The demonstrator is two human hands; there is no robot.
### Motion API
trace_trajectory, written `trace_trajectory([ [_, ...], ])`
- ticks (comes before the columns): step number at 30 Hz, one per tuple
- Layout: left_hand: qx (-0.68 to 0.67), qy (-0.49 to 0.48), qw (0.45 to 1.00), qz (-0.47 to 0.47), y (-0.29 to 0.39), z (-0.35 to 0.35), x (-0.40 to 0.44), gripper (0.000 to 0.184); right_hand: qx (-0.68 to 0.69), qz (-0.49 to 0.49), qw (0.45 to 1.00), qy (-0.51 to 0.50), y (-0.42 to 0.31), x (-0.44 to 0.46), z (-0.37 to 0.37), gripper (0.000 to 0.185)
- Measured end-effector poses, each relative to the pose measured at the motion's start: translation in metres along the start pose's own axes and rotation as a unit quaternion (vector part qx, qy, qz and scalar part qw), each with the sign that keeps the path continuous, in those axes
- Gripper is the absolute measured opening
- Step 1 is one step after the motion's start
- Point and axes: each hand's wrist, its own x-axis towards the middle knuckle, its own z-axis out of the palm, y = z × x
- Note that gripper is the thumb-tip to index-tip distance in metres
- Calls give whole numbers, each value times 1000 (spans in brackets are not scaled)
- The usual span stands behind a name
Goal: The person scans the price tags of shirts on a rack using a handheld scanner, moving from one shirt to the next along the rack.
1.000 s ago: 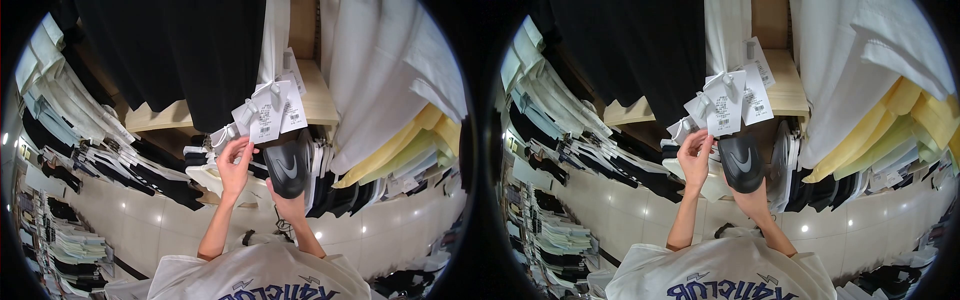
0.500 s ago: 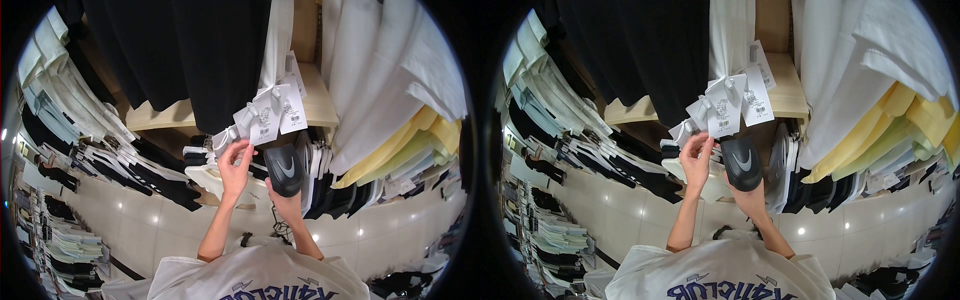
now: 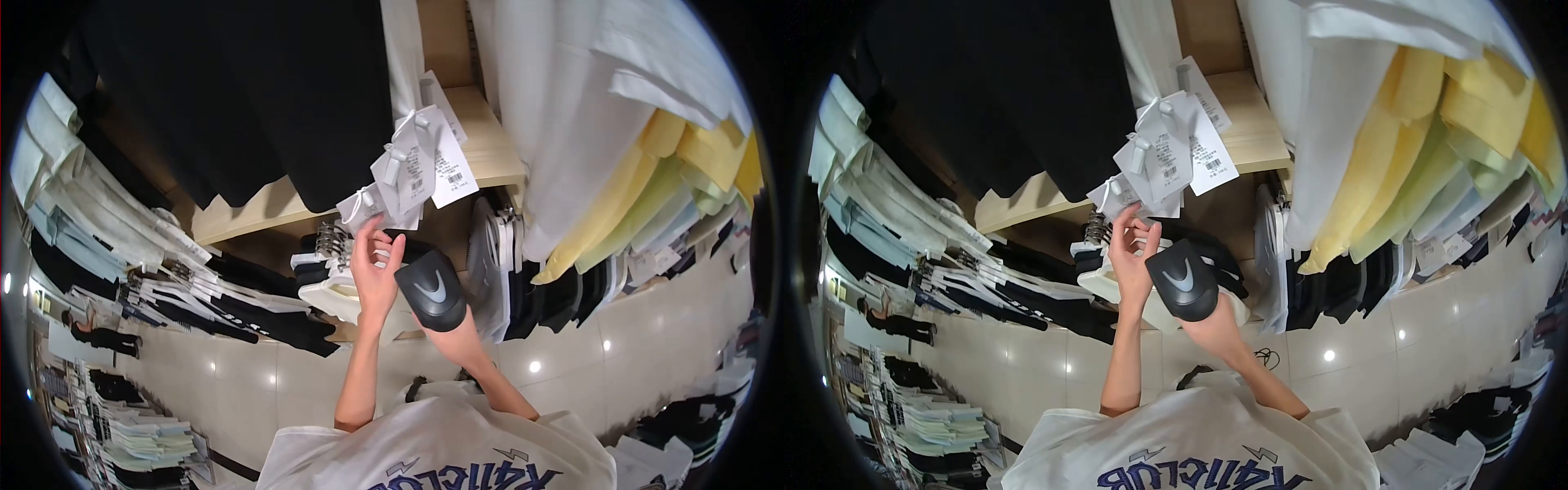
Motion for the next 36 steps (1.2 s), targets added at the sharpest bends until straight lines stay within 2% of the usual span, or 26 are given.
trace_trajectory([
  [2,20,-10,1000,1,-1,3,2,39,-21,-2,1000,-12,5,-4,-3,22],
  [7,54,0,997,48,-9,10,7,22,-6,13,1000,-5,-10,-9,-6,20],
  [11,3,-5,999,35,-9,11,5,13,-15,30,999,-4,-15,-12,-10,19],
  [17,49,53,994,86,-17,-4,-5,16,-14,18,1000,-6,-8,-11,-9,19],
  [19,55,72,991,95,-14,-11,-10,15,-37,36,998,-20,-4,-10,-10,30],
  [22,79,103,984,119,-16,-23,-14,15,-36,28,999,-27,-2,-8,-7,31],
  [28,63,107,987,97,-9,-36,-24,15,-42,-29,998,-39,-6,-6,4,35],
  [30,11,107,989,99,-12,-36,-27,8,-43,-23,998,-50,-10,-3,9,35],
  [36,41,99,988,115,-9,-39,-34,8,-44,-19,997,-57,-15,3,21,28],
])
